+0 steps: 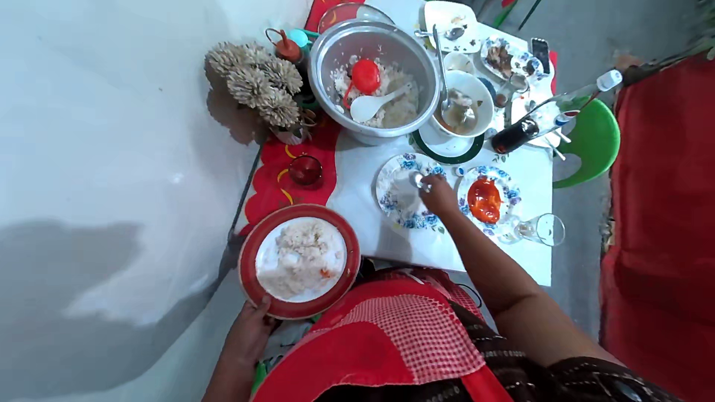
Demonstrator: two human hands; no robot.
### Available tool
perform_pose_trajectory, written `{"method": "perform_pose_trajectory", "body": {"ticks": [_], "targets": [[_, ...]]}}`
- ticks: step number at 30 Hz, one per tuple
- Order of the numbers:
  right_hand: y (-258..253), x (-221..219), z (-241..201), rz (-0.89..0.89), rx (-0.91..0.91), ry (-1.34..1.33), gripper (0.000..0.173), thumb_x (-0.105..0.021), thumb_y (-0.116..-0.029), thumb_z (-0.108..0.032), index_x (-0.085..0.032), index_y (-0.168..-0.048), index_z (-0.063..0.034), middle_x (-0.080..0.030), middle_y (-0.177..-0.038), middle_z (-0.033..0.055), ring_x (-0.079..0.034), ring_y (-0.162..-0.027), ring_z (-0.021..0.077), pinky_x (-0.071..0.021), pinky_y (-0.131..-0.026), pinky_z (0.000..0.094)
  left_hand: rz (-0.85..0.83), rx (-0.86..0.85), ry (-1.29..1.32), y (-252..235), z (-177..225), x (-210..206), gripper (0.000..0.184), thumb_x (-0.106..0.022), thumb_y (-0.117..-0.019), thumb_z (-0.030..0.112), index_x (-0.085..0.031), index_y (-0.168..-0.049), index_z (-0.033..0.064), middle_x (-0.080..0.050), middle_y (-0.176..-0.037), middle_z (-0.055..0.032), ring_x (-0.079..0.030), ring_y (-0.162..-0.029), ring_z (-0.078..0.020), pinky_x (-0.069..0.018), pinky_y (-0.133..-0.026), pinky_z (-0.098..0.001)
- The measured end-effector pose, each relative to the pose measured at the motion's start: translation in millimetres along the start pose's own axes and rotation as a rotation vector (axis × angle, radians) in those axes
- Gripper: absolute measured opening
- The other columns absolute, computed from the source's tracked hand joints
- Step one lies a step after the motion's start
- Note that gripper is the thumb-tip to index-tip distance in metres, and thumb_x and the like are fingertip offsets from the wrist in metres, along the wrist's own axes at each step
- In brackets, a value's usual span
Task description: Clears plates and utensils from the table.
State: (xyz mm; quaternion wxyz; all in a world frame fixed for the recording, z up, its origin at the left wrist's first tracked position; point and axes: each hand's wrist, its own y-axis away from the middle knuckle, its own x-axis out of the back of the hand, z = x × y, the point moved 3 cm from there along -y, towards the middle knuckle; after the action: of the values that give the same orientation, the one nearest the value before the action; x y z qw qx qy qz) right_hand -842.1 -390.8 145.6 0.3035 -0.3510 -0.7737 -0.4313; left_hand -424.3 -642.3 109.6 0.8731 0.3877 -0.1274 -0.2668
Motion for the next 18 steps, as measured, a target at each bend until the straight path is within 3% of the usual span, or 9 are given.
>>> {"method": "perform_pose_trajectory", "body": {"ticks": [2,5,8,13,15,18], "targets": [[5.4,6.7,35.5,0.051,-0.125,0.05,0.041,-0.064,-0.0969,-0.02,-0.063,-0.135,-0.0032,-0.052,-0.144,0.0296,-0.056,-0.124,0.0508,-0.0483,-0.095,0.0705,-0.053,-0.012,-0.02,-8.9,0.7,-10.1,0.026,-0.043,-0.1095,0.014,-0.044,-0.135,0.0086,-0.067,-0.095,0.0009,-0.068,-0.076,-0.004,-0.0585,-0.069,-0.0223],[8.4,5.0,64.3,0.068,-0.218,0.083,0.046,-0.07,-0.0954,-0.027,-0.063,-0.135,-0.0031,-0.051,-0.144,0.0287,-0.055,-0.126,0.0504,-0.0474,-0.096,0.0696,-0.092,-0.003,-0.07,-17.7,6.4,-28.3,0.027,-0.043,-0.1098,0.014,-0.044,-0.136,0.0076,-0.067,-0.098,-0.0008,-0.068,-0.078,-0.005,-0.0588,-0.069,-0.0228],[6.5,3.8,68.5,0.072,-0.238,0.076,0.047,-0.072,-0.0951,-0.031,-0.063,-0.131,-0.0016,-0.054,-0.141,0.0285,-0.056,-0.124,0.0499,-0.0484,-0.095,0.0686,-0.117,0.016,-0.088,-22.9,10.5,-41.8,0.028,-0.042,-0.1103,0.014,-0.043,-0.138,0.007,-0.068,-0.102,-0.003,-0.07,-0.083,-0.008,-0.0605,-0.072,-0.0257],[10.6,7.3,63.9,0.017,-0.265,0.092,0.038,-0.068,-0.0963,-0.025,-0.065,-0.125,-0.0011,-0.054,-0.139,0.0275,-0.059,-0.121,0.0473,-0.0499,-0.093,0.0672,-0.139,0.018,-0.085,-29.1,5.9,-46.5,0.032,-0.042,-0.1104,0.014,-0.04,-0.141,0.0074,-0.068,-0.106,-0.0053,-0.07,-0.086,-0.0098,-0.0604,-0.075,-0.0267],[12.8,5.6,66.8,0.013,-0.286,0.036,0.043,-0.068,-0.0948,-0.018,-0.06,-0.133,-0.0006,-0.054,-0.139,0.0281,-0.061,-0.118,0.0469,-0.0512,-0.092,0.0664,-0.125,0.025,-0.101,-28.6,5.5,-47.3,0.033,-0.042,-0.1106,0.015,-0.039,-0.142,0.0078,-0.067,-0.107,-0.0054,-0.07,-0.086,-0.0094,-0.0601,-0.074,-0.0265],[11.1,-3.1,78.1,0.073,-0.317,-0.114,0.067,-0.072,-0.09,-0.014,-0.043,-0.149,-0.0014,-0.057,-0.135,0.0312,-0.062,-0.118,0.0485,-0.0504,-0.095,0.0661,-0.117,0.007,-0.142,-28.5,8.7,-48.4,0.033,-0.042,-0.1104,0.014,-0.038,-0.143,0.0074,-0.066,-0.107,-0.0056,-0.07,-0.086,-0.0092,-0.0601,-0.074,-0.0267]]}}
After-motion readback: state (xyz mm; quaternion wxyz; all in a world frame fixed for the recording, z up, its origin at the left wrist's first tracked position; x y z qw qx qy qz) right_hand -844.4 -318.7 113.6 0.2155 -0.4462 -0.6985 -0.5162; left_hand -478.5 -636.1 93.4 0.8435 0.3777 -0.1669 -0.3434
